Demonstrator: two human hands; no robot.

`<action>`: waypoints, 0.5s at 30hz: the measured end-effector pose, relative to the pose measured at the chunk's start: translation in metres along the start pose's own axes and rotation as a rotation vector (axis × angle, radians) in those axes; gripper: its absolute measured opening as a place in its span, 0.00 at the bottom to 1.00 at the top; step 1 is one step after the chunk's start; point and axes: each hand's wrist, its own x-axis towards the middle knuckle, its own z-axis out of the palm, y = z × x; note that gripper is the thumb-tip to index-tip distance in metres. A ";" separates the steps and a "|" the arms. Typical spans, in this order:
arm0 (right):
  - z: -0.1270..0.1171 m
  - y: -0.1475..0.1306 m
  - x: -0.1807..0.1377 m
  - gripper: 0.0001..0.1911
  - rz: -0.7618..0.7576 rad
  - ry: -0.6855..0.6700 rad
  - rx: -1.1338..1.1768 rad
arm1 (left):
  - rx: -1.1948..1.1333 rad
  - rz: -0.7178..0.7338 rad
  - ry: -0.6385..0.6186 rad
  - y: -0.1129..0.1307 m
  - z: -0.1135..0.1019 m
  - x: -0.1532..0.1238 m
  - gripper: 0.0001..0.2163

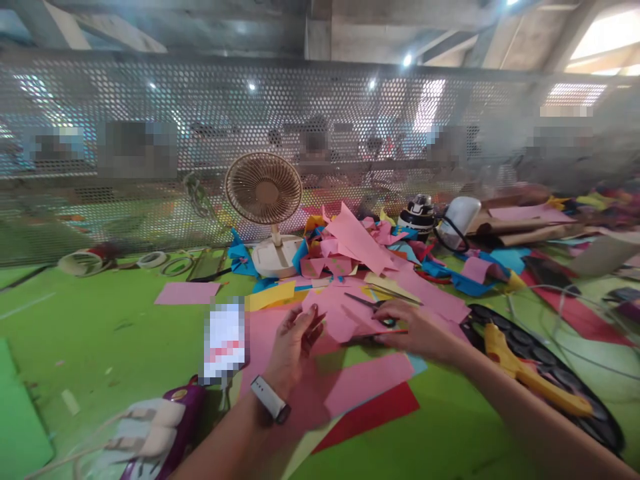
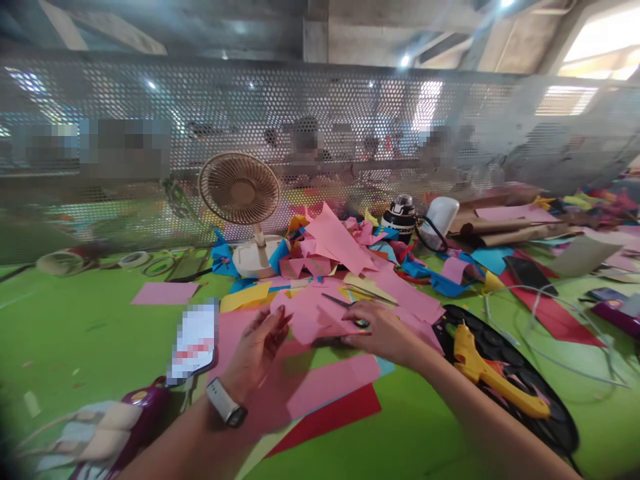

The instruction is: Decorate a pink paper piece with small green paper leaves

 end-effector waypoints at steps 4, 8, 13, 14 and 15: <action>-0.015 0.008 -0.003 0.18 -0.008 -0.140 -0.327 | -0.032 0.034 0.047 0.005 -0.001 0.004 0.13; -0.017 0.014 -0.001 0.12 -0.031 -0.206 -0.402 | 0.008 0.059 0.061 0.010 -0.003 0.008 0.12; -0.017 0.013 0.000 0.11 -0.086 -0.229 -0.418 | 0.023 0.064 0.050 0.013 -0.005 0.010 0.11; -0.017 0.013 0.001 0.10 -0.089 -0.234 -0.414 | 0.007 0.056 0.051 0.013 -0.005 0.010 0.11; -0.017 0.013 0.001 0.09 -0.091 -0.234 -0.414 | -0.010 0.044 0.054 0.012 -0.005 0.010 0.12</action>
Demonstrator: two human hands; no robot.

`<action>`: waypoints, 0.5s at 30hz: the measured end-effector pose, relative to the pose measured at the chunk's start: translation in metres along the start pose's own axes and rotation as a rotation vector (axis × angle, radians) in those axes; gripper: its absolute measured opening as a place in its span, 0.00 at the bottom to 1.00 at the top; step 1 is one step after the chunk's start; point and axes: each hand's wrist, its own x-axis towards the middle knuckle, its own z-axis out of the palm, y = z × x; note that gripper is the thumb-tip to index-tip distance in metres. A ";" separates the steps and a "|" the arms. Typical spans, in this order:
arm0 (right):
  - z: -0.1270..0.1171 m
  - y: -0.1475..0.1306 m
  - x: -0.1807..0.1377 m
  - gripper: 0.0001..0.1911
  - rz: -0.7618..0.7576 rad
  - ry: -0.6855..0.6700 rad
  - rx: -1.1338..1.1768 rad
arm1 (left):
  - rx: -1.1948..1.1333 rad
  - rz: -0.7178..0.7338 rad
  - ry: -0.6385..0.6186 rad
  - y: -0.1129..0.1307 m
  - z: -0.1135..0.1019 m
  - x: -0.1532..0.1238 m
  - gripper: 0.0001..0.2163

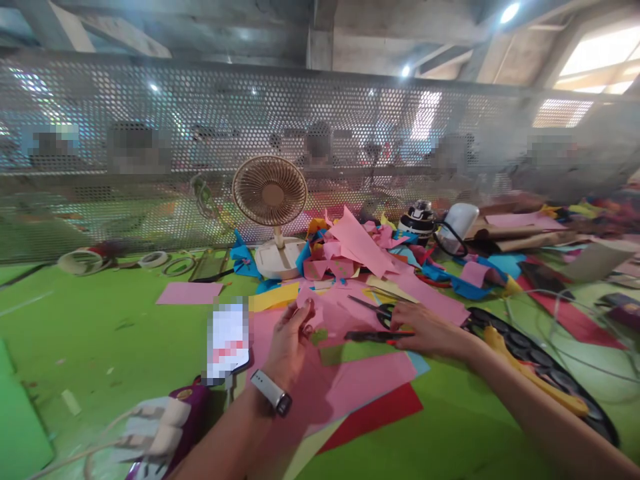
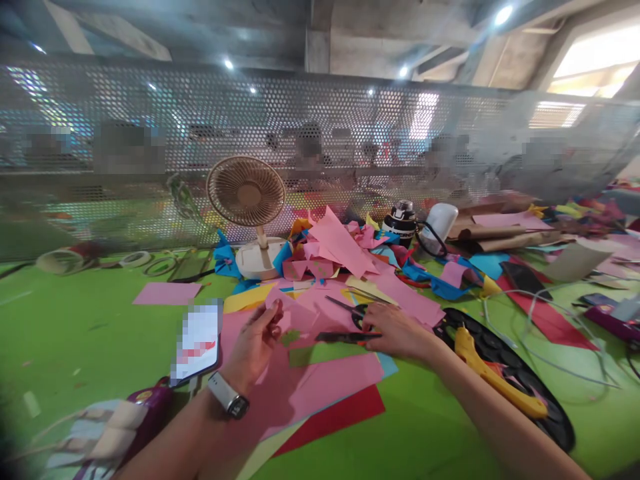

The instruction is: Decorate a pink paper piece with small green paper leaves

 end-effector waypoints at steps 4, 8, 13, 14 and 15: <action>0.002 0.002 0.002 0.09 0.043 0.044 -0.038 | -0.055 -0.046 0.001 -0.002 0.000 -0.001 0.12; 0.007 0.007 0.006 0.09 0.142 0.153 -0.129 | -0.050 -0.038 -0.039 -0.005 -0.001 -0.003 0.11; 0.005 0.007 0.002 0.13 0.255 0.183 -0.078 | 0.002 -0.043 -0.085 -0.007 0.000 -0.006 0.10; 0.002 0.006 -0.005 0.15 0.262 0.200 -0.065 | 0.008 -0.047 -0.093 -0.008 -0.001 -0.006 0.10; -0.003 0.006 -0.015 0.17 0.272 0.227 -0.064 | 0.014 -0.047 -0.099 -0.008 -0.001 -0.006 0.10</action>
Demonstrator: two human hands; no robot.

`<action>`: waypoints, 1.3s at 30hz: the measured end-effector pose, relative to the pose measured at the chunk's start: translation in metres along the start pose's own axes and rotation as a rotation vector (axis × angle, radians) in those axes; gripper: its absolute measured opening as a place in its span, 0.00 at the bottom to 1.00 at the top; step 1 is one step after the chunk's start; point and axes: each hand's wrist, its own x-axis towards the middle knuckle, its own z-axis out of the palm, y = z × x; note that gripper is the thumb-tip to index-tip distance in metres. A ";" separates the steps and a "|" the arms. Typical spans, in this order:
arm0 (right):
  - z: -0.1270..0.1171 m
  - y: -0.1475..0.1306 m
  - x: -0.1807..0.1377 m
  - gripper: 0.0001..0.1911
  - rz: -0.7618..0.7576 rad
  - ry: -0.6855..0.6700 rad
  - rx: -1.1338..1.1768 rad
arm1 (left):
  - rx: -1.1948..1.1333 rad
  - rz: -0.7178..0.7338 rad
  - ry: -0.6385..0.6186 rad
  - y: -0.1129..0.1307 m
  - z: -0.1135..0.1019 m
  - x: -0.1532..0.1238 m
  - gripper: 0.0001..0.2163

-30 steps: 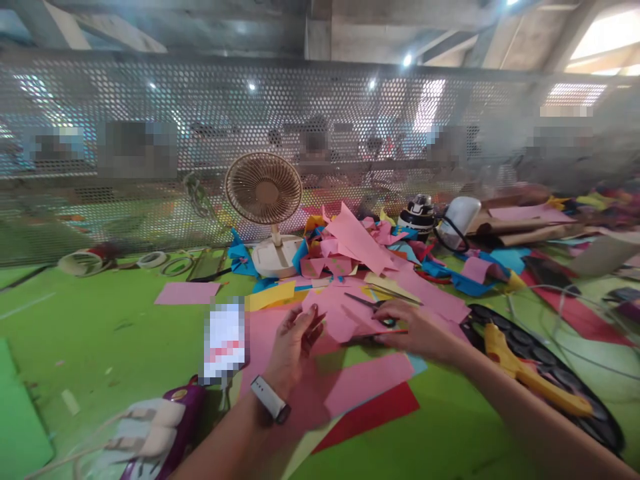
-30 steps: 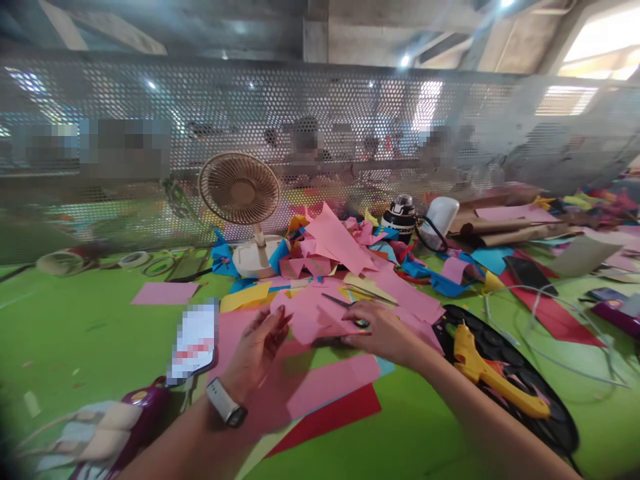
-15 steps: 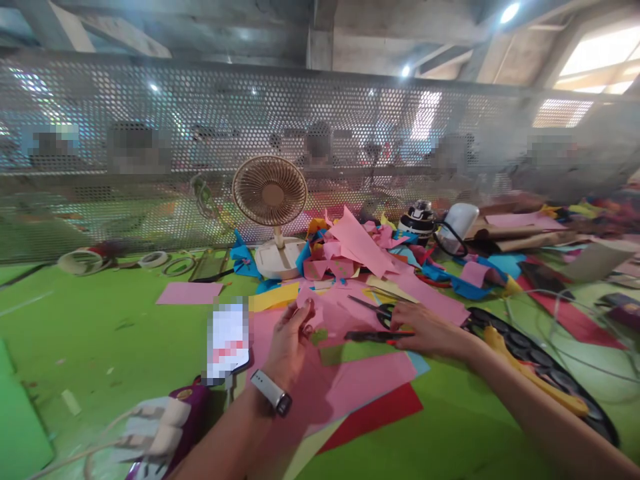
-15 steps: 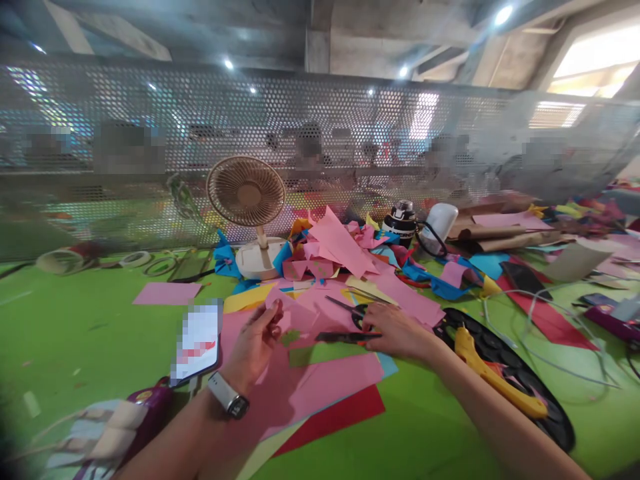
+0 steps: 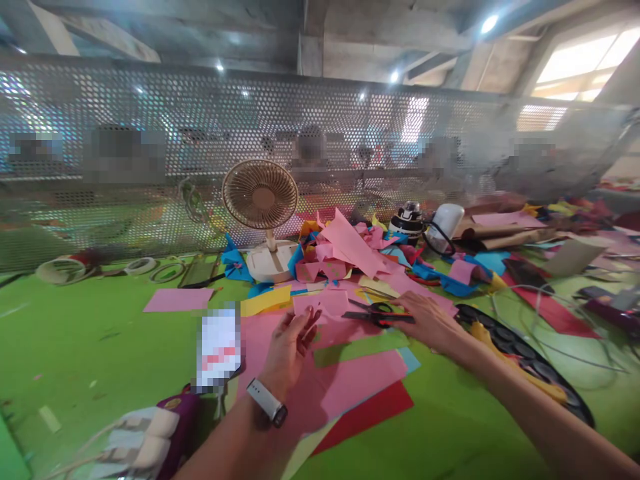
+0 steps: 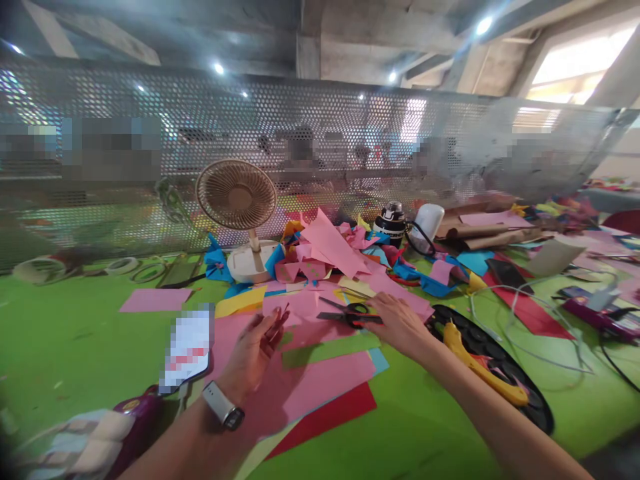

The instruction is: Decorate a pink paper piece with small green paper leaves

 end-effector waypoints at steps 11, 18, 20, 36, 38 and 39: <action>-0.028 0.122 -0.144 0.20 0.324 -0.029 -0.093 | 0.041 0.028 0.004 -0.001 0.003 0.000 0.11; -0.016 0.110 -0.139 0.19 0.357 -0.061 -0.069 | -0.011 0.090 0.061 0.009 0.006 0.001 0.09; -0.019 0.107 -0.136 0.19 0.352 -0.056 -0.077 | 0.003 0.095 0.083 0.011 0.005 0.002 0.09; -0.029 0.087 -0.120 0.22 0.585 0.337 0.744 | 0.152 0.130 0.033 0.006 0.008 -0.008 0.09; -0.031 0.061 -0.099 0.21 0.552 0.407 1.016 | 0.213 0.157 0.010 0.005 0.008 -0.011 0.09; -0.030 0.045 -0.087 0.19 0.539 0.394 1.141 | 0.243 0.167 -0.002 0.004 0.008 -0.011 0.10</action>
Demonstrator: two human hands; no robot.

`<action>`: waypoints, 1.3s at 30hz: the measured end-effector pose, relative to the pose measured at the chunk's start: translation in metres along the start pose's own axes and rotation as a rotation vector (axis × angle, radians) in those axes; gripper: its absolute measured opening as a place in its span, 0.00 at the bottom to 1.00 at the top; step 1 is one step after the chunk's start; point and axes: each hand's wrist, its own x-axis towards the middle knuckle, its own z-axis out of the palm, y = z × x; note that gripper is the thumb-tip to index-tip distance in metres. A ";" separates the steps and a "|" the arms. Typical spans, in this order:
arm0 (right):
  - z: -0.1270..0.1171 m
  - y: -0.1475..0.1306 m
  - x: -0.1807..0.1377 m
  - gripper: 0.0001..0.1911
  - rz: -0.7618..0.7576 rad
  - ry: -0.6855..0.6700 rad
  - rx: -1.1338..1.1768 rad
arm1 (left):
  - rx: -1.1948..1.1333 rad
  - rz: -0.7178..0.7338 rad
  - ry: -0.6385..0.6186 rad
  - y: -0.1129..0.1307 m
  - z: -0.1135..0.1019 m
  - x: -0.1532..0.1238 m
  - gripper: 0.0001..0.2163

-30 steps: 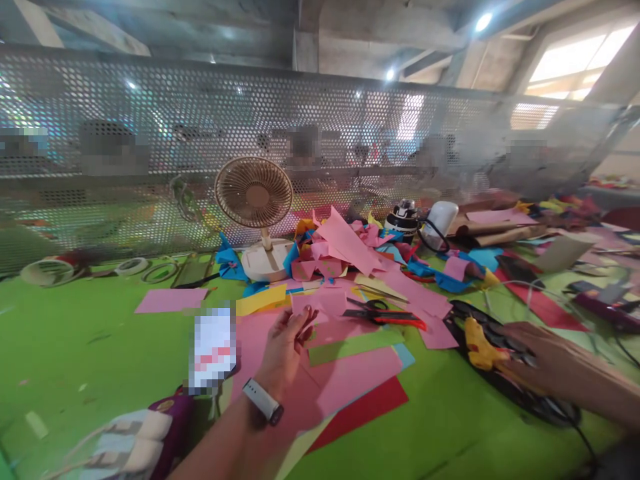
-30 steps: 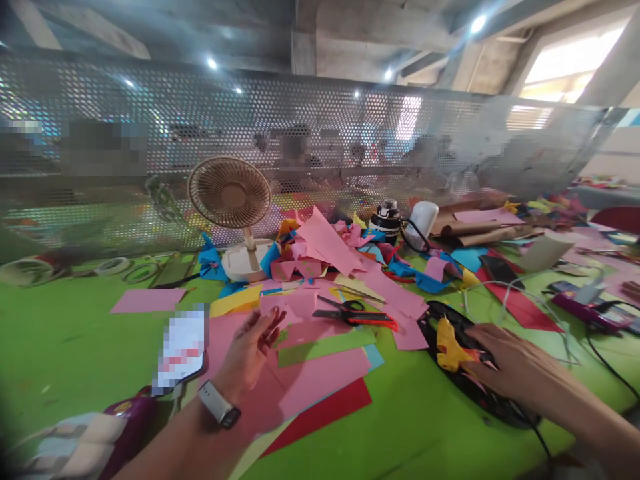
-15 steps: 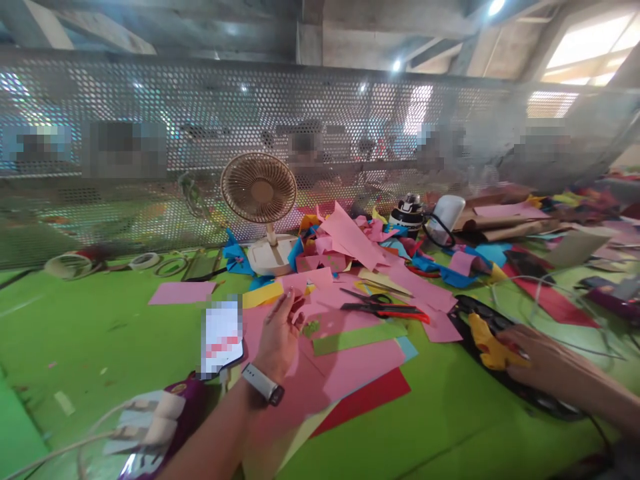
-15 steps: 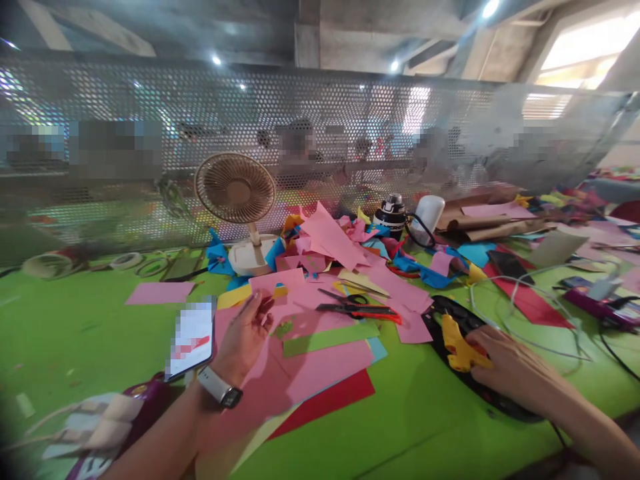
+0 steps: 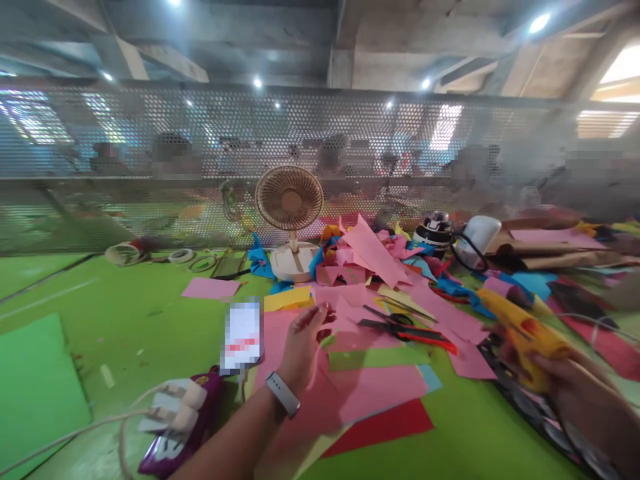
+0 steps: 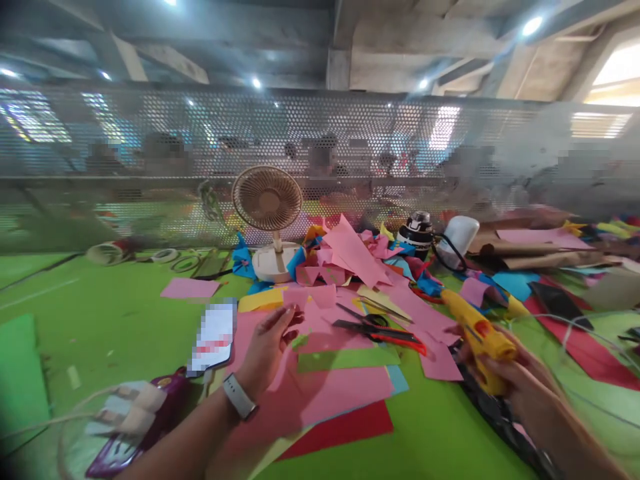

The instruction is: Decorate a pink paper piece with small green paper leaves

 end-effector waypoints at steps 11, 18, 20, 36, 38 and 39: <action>0.165 -0.046 -0.005 0.16 -0.103 -0.602 0.037 | 0.210 0.093 -0.063 0.000 -0.002 -0.005 0.11; 0.181 -0.044 -0.010 0.14 -0.096 -0.632 -0.007 | 0.258 0.097 -0.068 0.004 0.002 -0.007 0.12; 0.181 -0.041 -0.009 0.15 -0.069 -0.643 -0.014 | 0.270 0.109 -0.080 0.005 0.002 -0.007 0.12; 0.184 -0.021 -0.002 0.12 -0.138 -0.592 -0.057 | 0.338 0.180 -0.119 0.001 0.001 -0.004 0.11; 0.184 -0.021 -0.002 0.10 -0.142 -0.605 -0.053 | 0.336 0.184 -0.127 0.000 0.001 -0.005 0.11; 0.184 -0.021 -0.002 0.10 -0.144 -0.608 -0.050 | 0.337 0.186 -0.130 0.000 0.001 -0.005 0.11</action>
